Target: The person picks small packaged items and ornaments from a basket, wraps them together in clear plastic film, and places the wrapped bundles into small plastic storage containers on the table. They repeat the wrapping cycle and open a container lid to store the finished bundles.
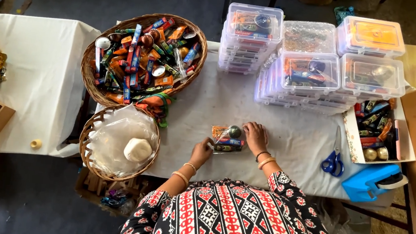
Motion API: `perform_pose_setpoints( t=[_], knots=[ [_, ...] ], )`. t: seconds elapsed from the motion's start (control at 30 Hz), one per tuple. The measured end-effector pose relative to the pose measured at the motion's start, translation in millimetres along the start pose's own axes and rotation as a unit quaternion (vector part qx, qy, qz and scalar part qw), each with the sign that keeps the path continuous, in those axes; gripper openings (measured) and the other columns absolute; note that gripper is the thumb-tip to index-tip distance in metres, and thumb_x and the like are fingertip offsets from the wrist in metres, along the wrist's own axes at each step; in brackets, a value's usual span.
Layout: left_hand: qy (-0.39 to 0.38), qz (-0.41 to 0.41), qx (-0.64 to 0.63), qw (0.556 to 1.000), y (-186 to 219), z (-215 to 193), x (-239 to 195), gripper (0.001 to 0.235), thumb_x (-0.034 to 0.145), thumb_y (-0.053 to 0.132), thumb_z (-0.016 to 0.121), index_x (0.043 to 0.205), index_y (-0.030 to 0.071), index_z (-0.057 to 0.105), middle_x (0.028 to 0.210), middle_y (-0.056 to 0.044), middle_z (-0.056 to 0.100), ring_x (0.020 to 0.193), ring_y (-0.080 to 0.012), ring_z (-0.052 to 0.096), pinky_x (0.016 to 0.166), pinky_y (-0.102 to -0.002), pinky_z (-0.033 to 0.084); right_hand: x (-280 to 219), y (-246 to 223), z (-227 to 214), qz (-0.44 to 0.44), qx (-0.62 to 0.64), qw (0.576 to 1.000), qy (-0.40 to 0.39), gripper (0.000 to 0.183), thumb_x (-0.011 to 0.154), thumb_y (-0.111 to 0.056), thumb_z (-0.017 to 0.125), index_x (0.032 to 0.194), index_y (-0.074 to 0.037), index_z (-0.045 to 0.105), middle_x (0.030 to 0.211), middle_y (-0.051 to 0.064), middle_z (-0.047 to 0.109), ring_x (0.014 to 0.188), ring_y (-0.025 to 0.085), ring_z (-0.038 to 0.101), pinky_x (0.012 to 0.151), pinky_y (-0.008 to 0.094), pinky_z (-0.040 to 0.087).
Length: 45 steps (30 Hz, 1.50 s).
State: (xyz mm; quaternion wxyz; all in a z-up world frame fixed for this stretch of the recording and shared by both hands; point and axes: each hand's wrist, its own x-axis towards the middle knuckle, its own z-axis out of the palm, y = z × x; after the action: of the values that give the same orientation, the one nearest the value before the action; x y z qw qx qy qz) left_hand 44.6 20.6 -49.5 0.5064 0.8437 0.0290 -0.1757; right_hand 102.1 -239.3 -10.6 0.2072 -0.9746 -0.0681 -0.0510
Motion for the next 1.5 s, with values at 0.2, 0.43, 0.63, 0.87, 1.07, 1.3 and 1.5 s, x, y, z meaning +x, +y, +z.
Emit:
perform_pose_setpoints(
  t=[0.2, 0.43, 0.63, 0.87, 1.07, 1.3, 1.5],
  knots=[
    [0.025, 0.031, -0.012, 0.999, -1.3, -0.9, 19.2, 0.022, 0.084, 0.004, 0.064, 0.103, 0.014, 0.063, 0.068, -0.009, 0.067, 0.061, -0.0243, 0.065, 0.060, -0.039, 0.051, 22.0, -0.5, -0.1, 0.011, 0.080, 0.996, 0.022, 0.007, 0.093, -0.015, 0.066, 0.097, -0.010, 0.063, 0.099, 0.009, 0.068, 0.095, 0.034, 0.062, 0.084, 0.047, 0.048],
    [0.099, 0.051, -0.039, 0.993, 16.5, -34.2, 53.5, 0.021, 0.086, 0.001, 0.063, 0.104, 0.011, 0.066, 0.068, -0.011, 0.064, 0.061, -0.0251, 0.062, 0.062, -0.039, 0.051, 58.5, -0.2, 11.5, -0.020, 0.112, 0.992, 0.061, 0.010, 0.093, -0.008, 0.066, 0.102, -0.009, 0.062, 0.100, 0.011, 0.068, 0.098, 0.035, 0.062, 0.085, 0.047, 0.049],
    [0.087, 0.115, -0.012, 0.990, -24.7, -29.5, 49.9, 0.031, 0.083, 0.000, 0.069, 0.113, 0.009, 0.062, 0.103, -0.013, 0.061, 0.093, -0.0278, 0.063, 0.080, -0.037, 0.056, 29.6, -3.4, -9.5, -0.031, 0.052, 0.997, 0.053, 0.044, 0.089, -0.012, 0.069, 0.132, -0.010, 0.057, 0.122, 0.014, 0.060, 0.115, 0.036, 0.055, 0.101, 0.050, 0.041],
    [0.038, 0.220, 0.188, 0.956, -23.7, -40.2, -37.7, 0.060, 0.085, 0.014, 0.073, 0.139, 0.008, 0.048, 0.152, -0.020, 0.039, 0.141, -0.0404, 0.033, 0.117, -0.051, 0.030, -94.6, 23.8, -53.1, -0.032, -0.036, 0.999, 0.023, 0.056, 0.095, -0.028, 0.063, 0.148, -0.017, 0.048, 0.149, 0.015, 0.046, 0.142, 0.033, 0.039, 0.119, 0.050, 0.028],
    [0.023, 0.275, 0.333, 0.901, -20.4, -46.0, -78.3, 0.061, 0.100, 0.032, 0.054, 0.156, 0.014, 0.037, 0.165, -0.012, 0.029, 0.152, -0.0347, 0.022, 0.121, -0.050, 0.018, -164.4, 47.7, -67.8, 0.058, -0.055, 0.997, 0.025, 0.057, 0.096, -0.028, 0.058, 0.151, -0.019, 0.045, 0.154, 0.014, 0.042, 0.144, 0.031, 0.036, 0.120, 0.049, 0.024],
    [-0.010, 0.262, 0.346, 0.901, -27.8, -38.3, -70.5, 0.061, 0.096, 0.032, 0.055, 0.153, 0.018, 0.039, 0.161, -0.009, 0.032, 0.151, -0.0327, 0.022, 0.121, -0.047, 0.018, -166.1, 56.5, -84.2, 0.098, -0.038, 0.991, 0.083, 0.053, 0.091, -0.020, 0.063, 0.142, -0.018, 0.053, 0.143, 0.012, 0.051, 0.135, 0.032, 0.045, 0.114, 0.046, 0.034],
    [0.030, 0.229, 0.371, 0.899, -71.5, -18.7, -53.9, 0.065, 0.090, 0.035, 0.060, 0.151, 0.024, 0.041, 0.161, -0.006, 0.033, 0.151, -0.0310, 0.026, 0.121, -0.047, 0.022, -169.7, 98.6, -80.0, 0.200, 0.036, 0.968, 0.147, 0.029, 0.088, -0.010, 0.070, 0.116, -0.017, 0.069, 0.116, 0.003, 0.063, 0.110, 0.029, 0.056, 0.099, 0.042, 0.047]
  ],
)
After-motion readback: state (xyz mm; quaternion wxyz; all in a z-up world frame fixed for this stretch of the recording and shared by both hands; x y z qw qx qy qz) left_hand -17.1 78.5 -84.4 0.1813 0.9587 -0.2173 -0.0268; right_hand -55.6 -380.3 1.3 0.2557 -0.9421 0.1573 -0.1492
